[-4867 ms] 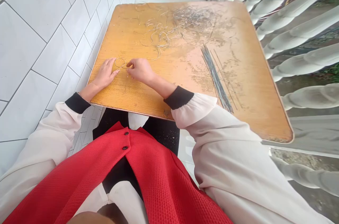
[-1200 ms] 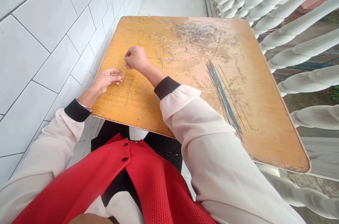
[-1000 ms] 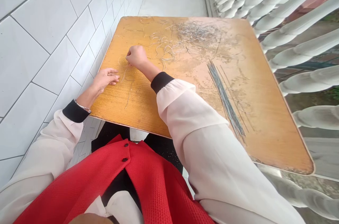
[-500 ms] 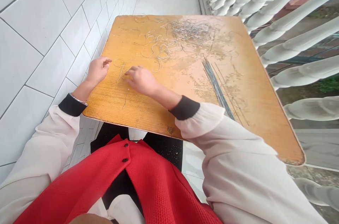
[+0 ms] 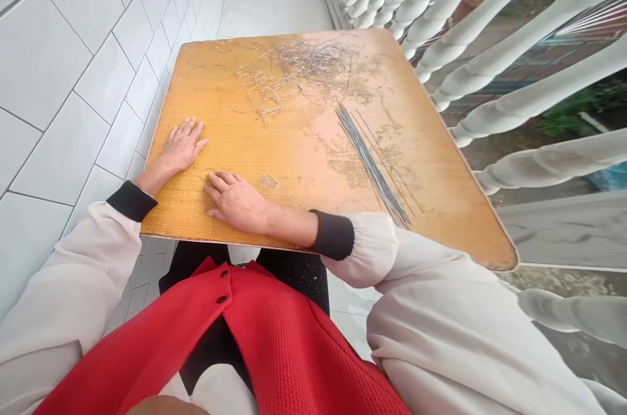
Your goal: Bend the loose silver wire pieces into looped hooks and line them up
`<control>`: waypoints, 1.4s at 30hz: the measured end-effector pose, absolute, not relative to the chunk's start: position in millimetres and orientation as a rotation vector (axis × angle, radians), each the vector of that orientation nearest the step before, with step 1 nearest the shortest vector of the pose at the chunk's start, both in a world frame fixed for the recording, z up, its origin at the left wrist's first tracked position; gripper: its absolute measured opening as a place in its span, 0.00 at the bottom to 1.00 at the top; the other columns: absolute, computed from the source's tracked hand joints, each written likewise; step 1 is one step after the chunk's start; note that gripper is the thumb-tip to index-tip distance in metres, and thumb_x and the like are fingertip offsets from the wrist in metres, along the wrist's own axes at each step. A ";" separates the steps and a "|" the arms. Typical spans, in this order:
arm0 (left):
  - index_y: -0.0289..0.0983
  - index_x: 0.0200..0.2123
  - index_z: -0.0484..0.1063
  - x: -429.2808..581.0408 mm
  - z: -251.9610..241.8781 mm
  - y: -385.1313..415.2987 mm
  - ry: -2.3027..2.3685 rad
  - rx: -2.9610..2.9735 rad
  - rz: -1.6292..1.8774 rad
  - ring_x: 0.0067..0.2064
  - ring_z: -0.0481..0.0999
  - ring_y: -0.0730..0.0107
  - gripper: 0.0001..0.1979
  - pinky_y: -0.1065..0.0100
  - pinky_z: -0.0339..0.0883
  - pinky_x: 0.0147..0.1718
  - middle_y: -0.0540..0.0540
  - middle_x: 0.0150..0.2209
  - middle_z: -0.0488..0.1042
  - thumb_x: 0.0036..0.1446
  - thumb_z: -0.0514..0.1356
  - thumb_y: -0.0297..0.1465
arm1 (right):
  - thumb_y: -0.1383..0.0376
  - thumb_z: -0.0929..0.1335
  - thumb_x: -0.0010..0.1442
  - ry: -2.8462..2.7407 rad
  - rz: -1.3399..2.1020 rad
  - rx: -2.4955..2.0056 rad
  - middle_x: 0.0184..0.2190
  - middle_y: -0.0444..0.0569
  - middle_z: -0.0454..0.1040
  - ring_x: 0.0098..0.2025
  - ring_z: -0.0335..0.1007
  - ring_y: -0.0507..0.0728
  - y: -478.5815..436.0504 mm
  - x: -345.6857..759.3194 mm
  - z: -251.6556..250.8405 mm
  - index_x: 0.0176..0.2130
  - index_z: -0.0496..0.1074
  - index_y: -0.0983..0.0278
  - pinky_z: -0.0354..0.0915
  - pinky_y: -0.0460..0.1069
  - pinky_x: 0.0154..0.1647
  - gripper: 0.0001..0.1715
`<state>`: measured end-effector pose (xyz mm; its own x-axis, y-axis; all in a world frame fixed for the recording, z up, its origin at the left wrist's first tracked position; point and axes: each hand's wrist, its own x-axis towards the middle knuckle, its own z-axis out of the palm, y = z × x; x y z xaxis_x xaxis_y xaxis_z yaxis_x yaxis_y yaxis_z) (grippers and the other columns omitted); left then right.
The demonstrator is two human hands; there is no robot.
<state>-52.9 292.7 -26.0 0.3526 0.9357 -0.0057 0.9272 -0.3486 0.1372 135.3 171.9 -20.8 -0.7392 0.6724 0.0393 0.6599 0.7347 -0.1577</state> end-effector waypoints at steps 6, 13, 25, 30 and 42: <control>0.36 0.70 0.60 -63.7 -22.6 308.6 1.728 2.375 0.505 0.76 0.54 0.56 0.31 0.50 0.46 0.74 0.36 0.74 0.58 0.70 0.48 0.45 | 0.63 0.63 0.70 -2.522 0.327 -1.055 0.55 0.61 0.78 0.55 0.76 0.65 187.8 172.5 -21.2 0.52 0.79 0.66 0.72 0.60 0.58 0.19; 0.51 0.57 0.72 -78.2 5.7 312.3 1.717 2.202 0.927 0.67 0.70 0.63 0.26 0.62 0.60 0.69 0.48 0.61 0.75 0.64 0.43 0.47 | 0.69 0.61 0.65 -2.442 0.417 -1.224 0.47 0.59 0.79 0.43 0.76 0.62 207.2 172.9 -15.8 0.48 0.80 0.65 0.70 0.55 0.45 0.21; 0.44 0.52 0.73 -68.0 -3.0 278.2 1.628 2.180 0.891 0.62 0.74 0.68 0.12 0.62 0.65 0.66 0.48 0.58 0.78 0.68 0.55 0.32 | 0.68 0.53 0.73 -2.988 0.043 -1.152 0.48 0.62 0.76 0.49 0.70 0.65 206.8 150.2 -6.6 0.48 0.76 0.67 0.65 0.55 0.41 0.25; 0.40 0.54 0.73 -70.1 -15.5 281.2 1.587 2.193 0.871 0.64 0.73 0.63 0.14 0.59 0.64 0.67 0.44 0.60 0.77 0.69 0.56 0.31 | 0.69 0.54 0.71 -2.839 0.052 -1.266 0.49 0.62 0.76 0.50 0.69 0.66 253.9 167.8 -15.8 0.45 0.75 0.65 0.65 0.57 0.45 0.22; 0.29 0.66 0.66 -64.6 -21.6 286.4 1.581 2.392 0.346 0.76 0.55 0.48 0.27 0.49 0.50 0.74 0.31 0.73 0.59 0.64 0.57 0.26 | 0.69 0.57 0.69 -2.818 0.045 -1.236 0.52 0.61 0.76 0.55 0.70 0.64 337.1 139.4 -15.5 0.47 0.77 0.65 0.66 0.56 0.57 0.22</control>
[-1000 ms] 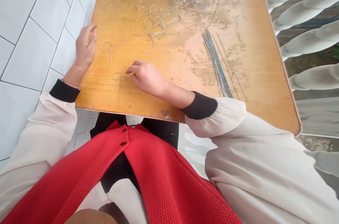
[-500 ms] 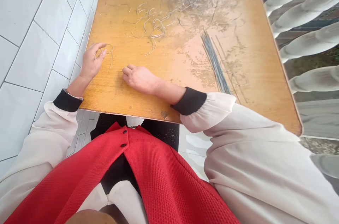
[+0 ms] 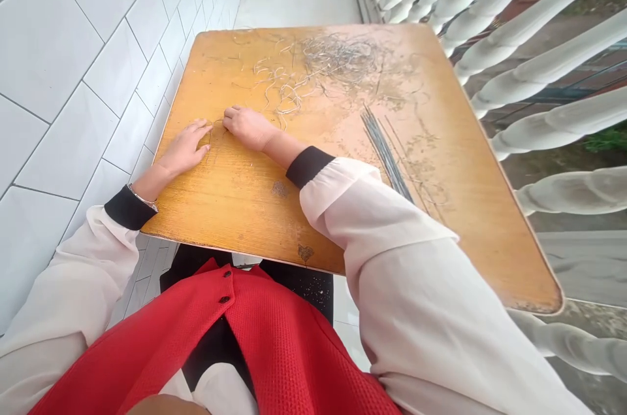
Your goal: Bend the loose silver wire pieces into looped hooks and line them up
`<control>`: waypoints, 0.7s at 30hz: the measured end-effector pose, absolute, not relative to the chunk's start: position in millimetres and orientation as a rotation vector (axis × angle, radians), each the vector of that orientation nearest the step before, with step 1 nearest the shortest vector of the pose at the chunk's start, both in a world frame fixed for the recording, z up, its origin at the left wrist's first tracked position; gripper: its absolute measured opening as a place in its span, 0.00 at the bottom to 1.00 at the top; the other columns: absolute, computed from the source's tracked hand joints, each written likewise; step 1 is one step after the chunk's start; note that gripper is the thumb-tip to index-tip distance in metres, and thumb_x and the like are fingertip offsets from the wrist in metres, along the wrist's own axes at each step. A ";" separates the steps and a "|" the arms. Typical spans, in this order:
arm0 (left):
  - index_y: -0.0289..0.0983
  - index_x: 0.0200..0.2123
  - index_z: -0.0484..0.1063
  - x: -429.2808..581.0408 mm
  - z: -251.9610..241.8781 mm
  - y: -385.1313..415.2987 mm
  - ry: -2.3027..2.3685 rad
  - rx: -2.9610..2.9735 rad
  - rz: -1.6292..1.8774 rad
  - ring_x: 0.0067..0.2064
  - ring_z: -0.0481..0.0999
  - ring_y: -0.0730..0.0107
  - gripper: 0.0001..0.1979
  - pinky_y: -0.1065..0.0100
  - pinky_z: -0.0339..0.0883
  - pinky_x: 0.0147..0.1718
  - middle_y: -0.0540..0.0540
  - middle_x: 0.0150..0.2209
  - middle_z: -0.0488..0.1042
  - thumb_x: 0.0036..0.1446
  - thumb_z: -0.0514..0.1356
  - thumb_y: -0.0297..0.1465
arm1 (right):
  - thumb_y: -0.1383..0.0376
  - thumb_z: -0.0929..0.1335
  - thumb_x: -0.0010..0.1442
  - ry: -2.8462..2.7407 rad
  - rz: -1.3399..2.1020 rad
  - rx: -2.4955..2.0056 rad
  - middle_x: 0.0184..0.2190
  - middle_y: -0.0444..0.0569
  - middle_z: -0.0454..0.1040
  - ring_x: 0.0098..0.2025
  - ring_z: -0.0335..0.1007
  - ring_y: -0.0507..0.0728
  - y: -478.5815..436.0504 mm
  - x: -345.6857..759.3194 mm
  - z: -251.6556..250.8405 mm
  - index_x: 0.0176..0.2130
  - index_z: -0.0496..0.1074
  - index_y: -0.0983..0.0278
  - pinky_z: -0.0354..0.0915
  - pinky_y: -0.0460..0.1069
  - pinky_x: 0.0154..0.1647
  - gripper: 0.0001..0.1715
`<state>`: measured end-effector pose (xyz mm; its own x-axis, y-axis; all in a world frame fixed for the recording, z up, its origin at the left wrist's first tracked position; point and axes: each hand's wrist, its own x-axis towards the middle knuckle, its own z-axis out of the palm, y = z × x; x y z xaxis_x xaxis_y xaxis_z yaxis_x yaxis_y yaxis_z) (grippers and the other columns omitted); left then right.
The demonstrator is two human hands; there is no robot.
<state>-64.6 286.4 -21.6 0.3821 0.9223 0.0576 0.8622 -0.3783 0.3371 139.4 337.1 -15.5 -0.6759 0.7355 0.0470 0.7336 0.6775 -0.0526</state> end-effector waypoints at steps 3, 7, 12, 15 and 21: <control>0.31 0.64 0.70 -68.5 -23.9 285.1 1.549 2.395 0.370 0.75 0.56 0.49 0.25 0.49 0.49 0.74 0.34 0.72 0.61 0.64 0.57 0.26 | 0.69 0.57 0.68 -2.719 0.146 -1.204 0.51 0.56 0.78 0.54 0.71 0.63 338.5 140.8 -23.1 0.47 0.78 0.60 0.66 0.56 0.58 0.22; 0.36 0.61 0.73 -77.6 -25.7 287.5 1.501 2.374 0.507 0.74 0.59 0.53 0.23 0.49 0.52 0.74 0.38 0.70 0.65 0.63 0.58 0.25 | 0.71 0.58 0.64 -2.415 0.198 -1.340 0.51 0.57 0.80 0.51 0.75 0.63 338.7 150.2 -32.3 0.49 0.79 0.64 0.69 0.58 0.55 0.24; 0.38 0.52 0.79 -87.9 -8.9 295.3 1.580 2.244 0.828 0.67 0.72 0.59 0.17 0.54 0.59 0.71 0.41 0.63 0.75 0.63 0.56 0.25 | 0.71 0.61 0.60 -2.115 0.260 -1.524 0.46 0.57 0.82 0.46 0.77 0.65 328.0 170.0 -32.9 0.44 0.81 0.63 0.71 0.59 0.50 0.21; 0.39 0.47 0.79 -89.6 1.5 300.5 1.605 2.143 1.021 0.60 0.78 0.64 0.17 0.59 0.65 0.67 0.44 0.56 0.81 0.62 0.54 0.23 | 0.70 0.63 0.59 -2.098 0.307 -1.566 0.43 0.56 0.83 0.44 0.78 0.65 320.7 173.4 -31.7 0.40 0.81 0.62 0.71 0.60 0.49 0.18; 0.39 0.48 0.76 -78.6 6.9 304.9 1.576 2.026 1.199 0.56 0.80 0.69 0.16 0.63 0.70 0.61 0.47 0.52 0.81 0.66 0.51 0.23 | 0.68 0.64 0.60 -2.085 0.291 -1.653 0.39 0.56 0.83 0.45 0.77 0.67 327.1 190.2 -18.9 0.35 0.81 0.61 0.71 0.62 0.49 0.15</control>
